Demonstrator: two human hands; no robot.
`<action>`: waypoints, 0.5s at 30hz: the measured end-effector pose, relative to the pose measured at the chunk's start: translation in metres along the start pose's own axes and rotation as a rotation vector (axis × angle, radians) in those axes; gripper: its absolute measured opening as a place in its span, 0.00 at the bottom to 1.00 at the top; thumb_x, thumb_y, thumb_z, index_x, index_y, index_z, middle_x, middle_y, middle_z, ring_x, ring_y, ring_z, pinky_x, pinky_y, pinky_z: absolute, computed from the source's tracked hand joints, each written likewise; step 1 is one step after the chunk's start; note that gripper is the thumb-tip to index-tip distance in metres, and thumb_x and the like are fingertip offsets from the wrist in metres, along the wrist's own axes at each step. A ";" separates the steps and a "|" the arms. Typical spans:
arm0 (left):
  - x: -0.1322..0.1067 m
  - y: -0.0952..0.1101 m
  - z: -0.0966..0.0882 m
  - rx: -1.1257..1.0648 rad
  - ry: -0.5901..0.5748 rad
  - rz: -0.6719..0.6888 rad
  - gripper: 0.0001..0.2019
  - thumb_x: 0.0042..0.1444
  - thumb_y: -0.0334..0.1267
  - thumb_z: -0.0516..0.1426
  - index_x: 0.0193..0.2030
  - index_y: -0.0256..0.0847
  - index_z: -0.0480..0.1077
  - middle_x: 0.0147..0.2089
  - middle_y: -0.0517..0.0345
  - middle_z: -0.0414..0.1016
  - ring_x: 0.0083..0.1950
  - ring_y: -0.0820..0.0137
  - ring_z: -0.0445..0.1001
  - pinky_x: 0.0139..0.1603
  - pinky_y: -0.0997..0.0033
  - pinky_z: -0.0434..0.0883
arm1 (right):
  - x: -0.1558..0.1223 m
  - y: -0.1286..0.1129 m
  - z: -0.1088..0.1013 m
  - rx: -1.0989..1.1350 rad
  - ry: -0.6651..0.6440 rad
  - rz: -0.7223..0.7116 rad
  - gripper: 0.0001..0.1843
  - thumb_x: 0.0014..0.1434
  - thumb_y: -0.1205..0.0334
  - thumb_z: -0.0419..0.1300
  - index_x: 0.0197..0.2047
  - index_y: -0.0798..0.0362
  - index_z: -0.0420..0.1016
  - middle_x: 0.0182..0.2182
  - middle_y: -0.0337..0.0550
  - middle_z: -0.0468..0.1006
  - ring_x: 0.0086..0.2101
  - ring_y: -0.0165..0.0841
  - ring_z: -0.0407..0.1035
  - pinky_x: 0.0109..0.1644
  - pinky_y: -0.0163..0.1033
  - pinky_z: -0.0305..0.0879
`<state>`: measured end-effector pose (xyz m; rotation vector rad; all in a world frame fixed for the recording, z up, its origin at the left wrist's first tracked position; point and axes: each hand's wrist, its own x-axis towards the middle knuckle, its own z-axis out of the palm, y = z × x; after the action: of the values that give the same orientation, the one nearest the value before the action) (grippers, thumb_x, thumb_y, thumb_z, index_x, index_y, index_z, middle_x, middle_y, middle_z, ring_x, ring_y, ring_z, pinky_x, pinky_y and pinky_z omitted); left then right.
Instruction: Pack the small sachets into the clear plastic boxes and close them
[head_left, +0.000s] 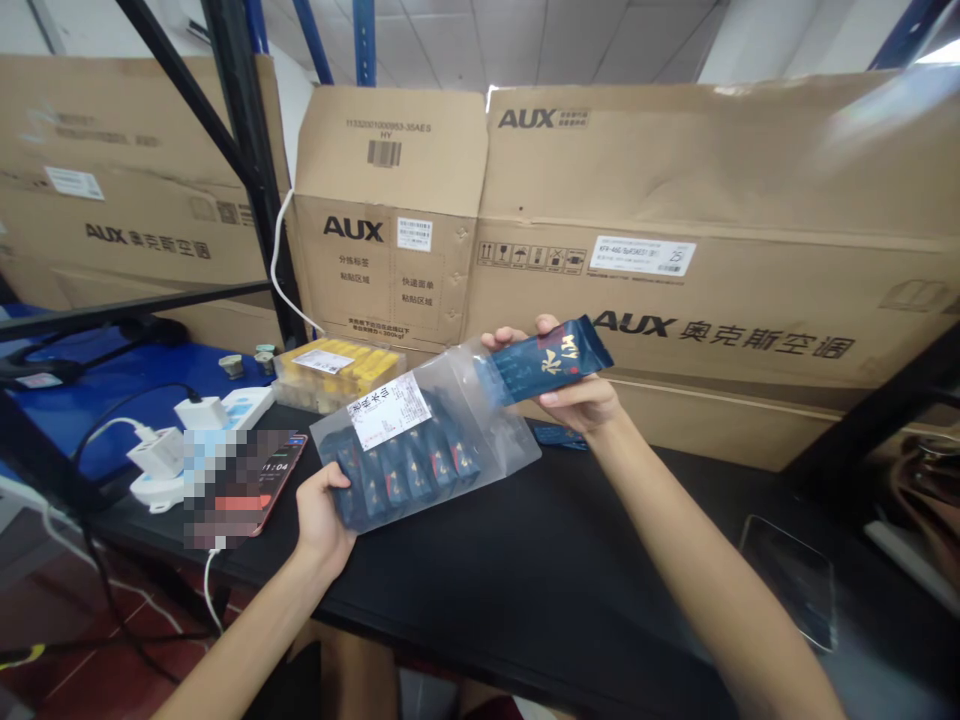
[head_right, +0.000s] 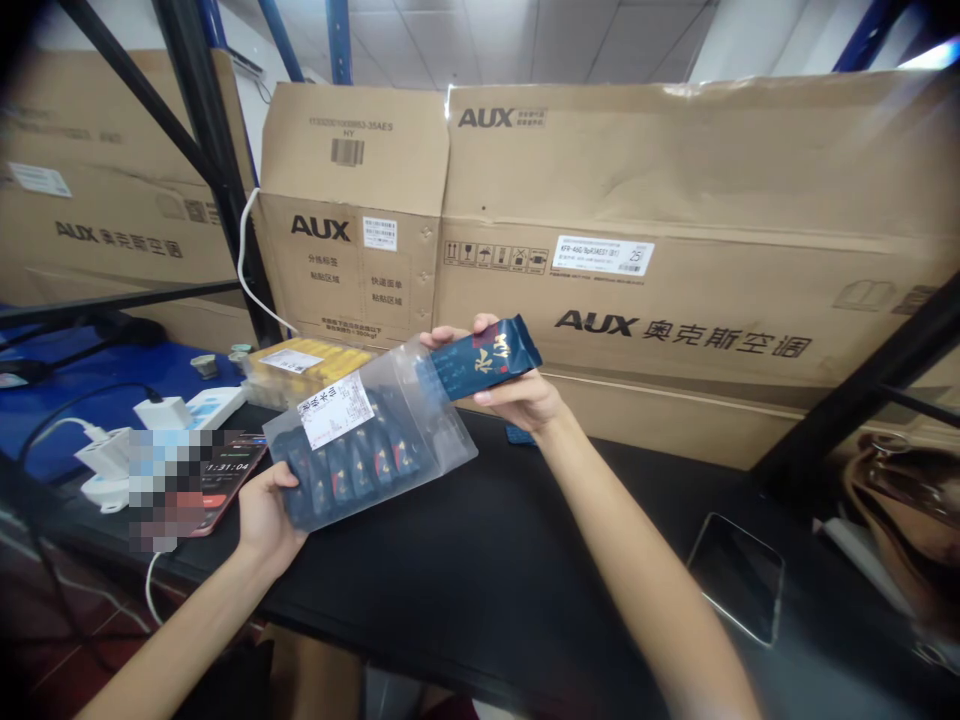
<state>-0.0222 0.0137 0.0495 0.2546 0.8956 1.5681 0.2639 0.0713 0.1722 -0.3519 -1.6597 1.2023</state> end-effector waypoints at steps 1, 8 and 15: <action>0.000 0.000 0.000 -0.004 0.002 0.001 0.15 0.31 0.30 0.57 0.31 0.38 0.75 0.27 0.56 0.74 0.32 0.59 0.80 0.30 0.64 0.80 | 0.002 0.002 0.004 0.005 0.002 0.003 0.44 0.39 0.58 0.81 0.59 0.37 0.70 0.62 0.44 0.76 0.70 0.53 0.64 0.74 0.67 0.62; -0.001 0.000 0.001 -0.013 0.017 0.006 0.18 0.31 0.30 0.57 0.34 0.37 0.77 0.27 0.57 0.74 0.32 0.60 0.80 0.30 0.65 0.80 | 0.005 -0.004 0.014 -0.162 -0.026 0.092 0.37 0.38 0.65 0.83 0.52 0.46 0.78 0.50 0.42 0.80 0.53 0.44 0.75 0.58 0.48 0.74; 0.000 0.000 0.000 -0.008 0.003 0.008 0.18 0.31 0.30 0.57 0.35 0.37 0.77 0.28 0.57 0.75 0.32 0.60 0.79 0.30 0.64 0.80 | -0.007 -0.056 0.016 -0.737 -0.138 0.139 0.32 0.48 0.68 0.77 0.55 0.47 0.74 0.50 0.42 0.76 0.44 0.37 0.72 0.43 0.38 0.71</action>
<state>-0.0217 0.0134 0.0494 0.2503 0.8920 1.5792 0.2701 0.0321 0.2150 -0.8620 -2.1953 0.6760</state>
